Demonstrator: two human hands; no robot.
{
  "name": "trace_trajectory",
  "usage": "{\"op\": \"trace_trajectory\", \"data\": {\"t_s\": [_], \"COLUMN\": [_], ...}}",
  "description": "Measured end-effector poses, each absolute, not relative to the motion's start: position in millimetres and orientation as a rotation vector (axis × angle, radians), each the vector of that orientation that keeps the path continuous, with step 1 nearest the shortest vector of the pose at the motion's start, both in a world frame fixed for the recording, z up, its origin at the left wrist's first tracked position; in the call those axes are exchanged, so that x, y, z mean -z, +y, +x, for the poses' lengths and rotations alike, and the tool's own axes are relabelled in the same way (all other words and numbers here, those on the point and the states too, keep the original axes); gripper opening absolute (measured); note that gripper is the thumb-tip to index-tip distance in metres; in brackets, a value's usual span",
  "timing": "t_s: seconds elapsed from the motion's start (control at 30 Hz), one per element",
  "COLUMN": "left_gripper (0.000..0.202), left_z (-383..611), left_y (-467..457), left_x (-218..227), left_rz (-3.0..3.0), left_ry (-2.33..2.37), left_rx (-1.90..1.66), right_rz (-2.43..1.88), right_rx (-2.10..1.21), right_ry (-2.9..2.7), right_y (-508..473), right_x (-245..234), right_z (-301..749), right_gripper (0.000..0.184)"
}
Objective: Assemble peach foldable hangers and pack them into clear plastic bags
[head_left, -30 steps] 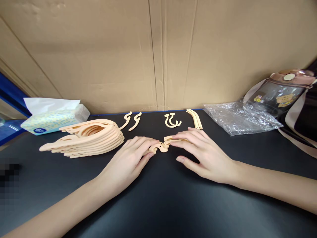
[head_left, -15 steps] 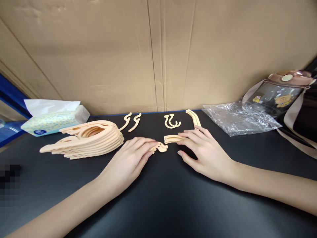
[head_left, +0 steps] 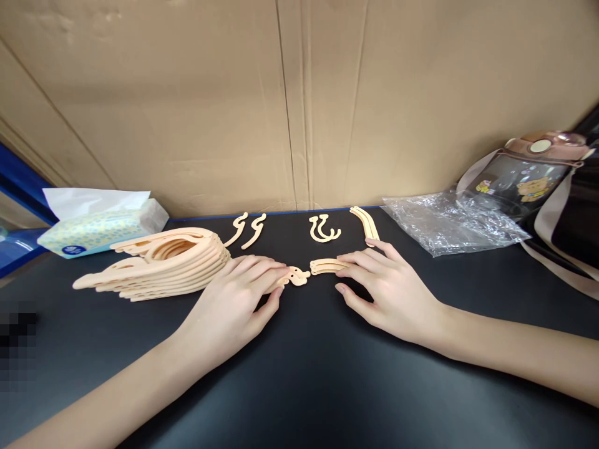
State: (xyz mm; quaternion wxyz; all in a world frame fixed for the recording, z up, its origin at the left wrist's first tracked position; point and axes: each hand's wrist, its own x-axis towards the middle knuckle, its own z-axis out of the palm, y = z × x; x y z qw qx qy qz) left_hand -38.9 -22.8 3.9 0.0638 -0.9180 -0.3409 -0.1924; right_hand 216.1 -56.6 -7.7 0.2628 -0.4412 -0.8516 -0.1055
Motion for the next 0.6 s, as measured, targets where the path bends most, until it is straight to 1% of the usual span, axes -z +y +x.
{"op": "trace_trajectory", "data": {"t_s": [0.6], "left_gripper": [0.023], "left_z": [-38.8], "left_y": [-26.5], "left_x": [-8.7], "left_rz": [-2.730], "left_ry": [-0.969], "left_rx": [0.568], "right_rz": [-1.157], "right_rx": [0.364], "right_ry": [-2.275], "right_y": [-58.8], "right_x": [8.4], "right_z": [215.9], "right_gripper": [0.020]}}
